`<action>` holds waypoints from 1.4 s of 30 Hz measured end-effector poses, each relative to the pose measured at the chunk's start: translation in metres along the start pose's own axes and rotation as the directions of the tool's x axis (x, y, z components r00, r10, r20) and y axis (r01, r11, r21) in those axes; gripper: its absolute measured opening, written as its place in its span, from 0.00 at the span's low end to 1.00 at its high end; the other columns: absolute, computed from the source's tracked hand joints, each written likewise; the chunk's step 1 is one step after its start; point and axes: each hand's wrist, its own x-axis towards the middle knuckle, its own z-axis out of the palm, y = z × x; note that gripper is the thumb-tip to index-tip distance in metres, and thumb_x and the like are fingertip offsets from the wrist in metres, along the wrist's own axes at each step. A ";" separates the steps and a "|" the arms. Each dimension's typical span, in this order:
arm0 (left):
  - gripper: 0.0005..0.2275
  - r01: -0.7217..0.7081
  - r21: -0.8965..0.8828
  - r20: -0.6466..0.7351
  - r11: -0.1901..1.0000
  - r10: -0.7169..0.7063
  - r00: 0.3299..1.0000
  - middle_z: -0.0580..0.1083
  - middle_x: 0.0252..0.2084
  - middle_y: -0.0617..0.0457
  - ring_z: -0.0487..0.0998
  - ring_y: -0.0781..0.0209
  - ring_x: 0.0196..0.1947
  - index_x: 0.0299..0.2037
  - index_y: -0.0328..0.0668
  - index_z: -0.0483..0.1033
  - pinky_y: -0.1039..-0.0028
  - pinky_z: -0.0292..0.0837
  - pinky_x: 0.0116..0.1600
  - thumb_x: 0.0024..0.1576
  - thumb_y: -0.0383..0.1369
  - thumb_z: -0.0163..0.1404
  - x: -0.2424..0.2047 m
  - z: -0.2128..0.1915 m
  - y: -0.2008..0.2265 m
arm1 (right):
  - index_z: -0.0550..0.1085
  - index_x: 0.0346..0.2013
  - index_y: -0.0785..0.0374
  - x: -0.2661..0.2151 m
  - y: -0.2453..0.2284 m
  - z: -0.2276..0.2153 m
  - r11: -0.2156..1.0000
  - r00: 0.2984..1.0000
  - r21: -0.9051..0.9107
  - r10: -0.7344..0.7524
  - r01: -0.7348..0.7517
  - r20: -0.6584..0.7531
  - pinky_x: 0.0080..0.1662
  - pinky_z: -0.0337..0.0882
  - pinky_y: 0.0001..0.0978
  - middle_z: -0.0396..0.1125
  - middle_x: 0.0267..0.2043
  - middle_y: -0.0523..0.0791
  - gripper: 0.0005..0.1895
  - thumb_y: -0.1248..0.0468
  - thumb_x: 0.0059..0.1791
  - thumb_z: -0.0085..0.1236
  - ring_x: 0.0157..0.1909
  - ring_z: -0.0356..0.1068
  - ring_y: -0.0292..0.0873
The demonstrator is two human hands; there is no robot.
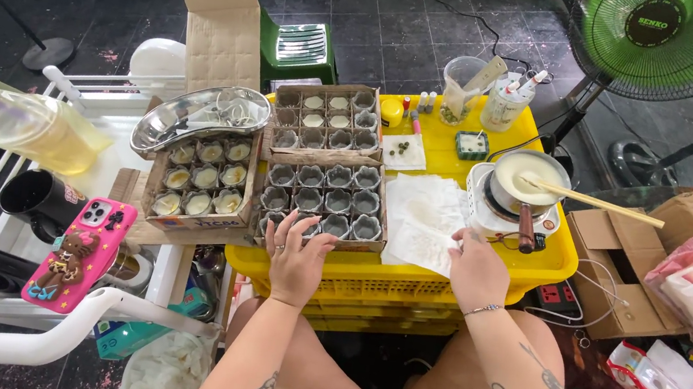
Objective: Clean and prepare small candle cups by wiping them with a tissue.
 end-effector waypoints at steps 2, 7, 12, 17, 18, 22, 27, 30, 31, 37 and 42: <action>0.08 -0.002 0.001 0.002 1.000 0.002 1.000 0.70 0.57 0.63 0.65 0.52 0.67 0.39 0.63 0.81 0.49 0.47 0.75 0.51 0.33 0.62 -0.001 0.001 0.000 | 0.74 0.44 0.57 0.000 -0.008 -0.005 0.999 0.999 0.030 -0.027 0.028 -0.040 0.46 0.71 0.47 0.73 0.45 0.46 0.10 0.59 0.50 0.56 0.47 0.73 0.53; 0.08 -0.006 -0.003 -0.004 1.000 0.006 1.000 0.70 0.56 0.63 0.65 0.53 0.66 0.39 0.62 0.81 0.49 0.47 0.76 0.52 0.33 0.62 0.000 0.001 0.001 | 0.76 0.43 0.55 0.010 -0.009 -0.001 0.970 0.958 0.101 -0.197 0.221 -0.208 0.44 0.71 0.46 0.72 0.44 0.45 0.07 0.62 0.52 0.56 0.45 0.73 0.53; 0.09 -0.002 0.008 0.013 1.000 0.002 1.000 0.70 0.56 0.63 0.67 0.53 0.65 0.39 0.62 0.81 0.48 0.47 0.75 0.51 0.33 0.62 -0.003 0.002 0.000 | 0.76 0.46 0.55 0.019 0.003 0.016 0.937 0.938 0.121 -0.306 0.327 -0.165 0.46 0.74 0.42 0.72 0.48 0.43 0.12 0.68 0.50 0.51 0.45 0.75 0.45; 0.09 -0.010 0.016 0.013 1.000 0.009 1.000 0.70 0.55 0.64 0.67 0.54 0.65 0.40 0.63 0.81 0.48 0.47 0.75 0.52 0.33 0.62 -0.001 0.002 0.000 | 0.77 0.49 0.54 -0.001 -0.014 0.006 0.954 0.914 -0.117 -0.300 0.278 -0.274 0.47 0.72 0.46 0.68 0.53 0.47 0.13 0.61 0.50 0.58 0.50 0.71 0.52; 0.09 -0.003 0.014 0.017 1.000 0.002 1.000 0.70 0.55 0.64 0.67 0.54 0.65 0.40 0.63 0.81 0.48 0.47 0.75 0.52 0.33 0.62 -0.004 0.003 -0.001 | 0.78 0.49 0.52 -0.006 -0.014 0.006 0.946 0.891 -0.163 -0.320 0.281 -0.322 0.50 0.72 0.45 0.68 0.55 0.47 0.13 0.60 0.49 0.59 0.53 0.69 0.53; 0.08 -0.010 0.015 0.020 1.000 0.010 1.000 0.70 0.56 0.63 0.67 0.54 0.64 0.41 0.63 0.81 0.48 0.47 0.75 0.53 0.34 0.61 -0.002 0.002 0.000 | 0.72 0.61 0.49 -0.014 -0.024 0.017 0.911 0.893 -0.063 -0.412 0.408 -0.179 0.65 0.68 0.45 0.64 0.64 0.47 0.20 0.49 0.55 0.54 0.64 0.66 0.53; 0.06 -0.018 0.022 0.004 1.000 0.018 1.000 0.71 0.55 0.64 0.68 0.54 0.64 0.41 0.62 0.81 0.49 0.48 0.75 0.55 0.35 0.60 -0.003 0.004 0.000 | 0.58 0.72 0.39 -0.016 -0.037 0.031 0.904 0.955 -0.309 -0.273 0.296 0.119 0.68 0.34 0.66 0.41 0.77 0.59 0.39 0.30 0.49 0.38 0.75 0.37 0.69; 0.06 -0.025 0.017 -0.009 1.000 0.026 1.000 0.72 0.54 0.64 0.69 0.56 0.63 0.41 0.62 0.80 0.50 0.48 0.75 0.56 0.36 0.60 -0.001 0.001 0.002 | 0.56 0.72 0.33 -0.020 -0.050 0.022 0.931 0.942 -0.317 -0.069 0.178 0.327 0.68 0.31 0.72 0.36 0.78 0.57 0.37 0.30 0.50 0.35 0.77 0.33 0.69; 0.06 -0.024 0.017 -0.005 1.000 0.024 1.000 0.72 0.54 0.64 0.69 0.56 0.63 0.41 0.62 0.80 0.50 0.48 0.75 0.56 0.36 0.60 -0.004 0.000 0.002 | 0.56 0.72 0.33 -0.023 -0.049 0.023 0.932 0.941 -0.316 -0.067 0.178 0.331 0.68 0.31 0.72 0.36 0.78 0.57 0.37 0.30 0.50 0.35 0.77 0.33 0.69; 0.06 -0.044 0.016 -0.002 0.999 0.044 0.999 0.73 0.54 0.64 0.69 0.56 0.63 0.42 0.61 0.80 0.50 0.48 0.75 0.56 0.35 0.59 -0.004 0.002 0.001 | 0.56 0.72 0.33 -0.027 -0.047 0.022 0.914 0.952 -0.352 -0.097 0.201 0.291 0.67 0.28 0.73 0.36 0.78 0.57 0.37 0.30 0.50 0.34 0.76 0.34 0.70; 0.06 -0.044 0.035 -0.007 0.998 0.044 0.999 0.72 0.53 0.65 0.70 0.57 0.62 0.42 0.62 0.80 0.52 0.48 0.75 0.56 0.35 0.59 -0.003 0.004 0.001 | 0.54 0.72 0.53 -0.027 -0.023 0.046 0.845 0.954 -0.450 -0.291 0.289 0.066 0.68 0.24 0.70 0.41 0.78 0.51 0.46 0.28 0.49 0.34 0.78 0.39 0.56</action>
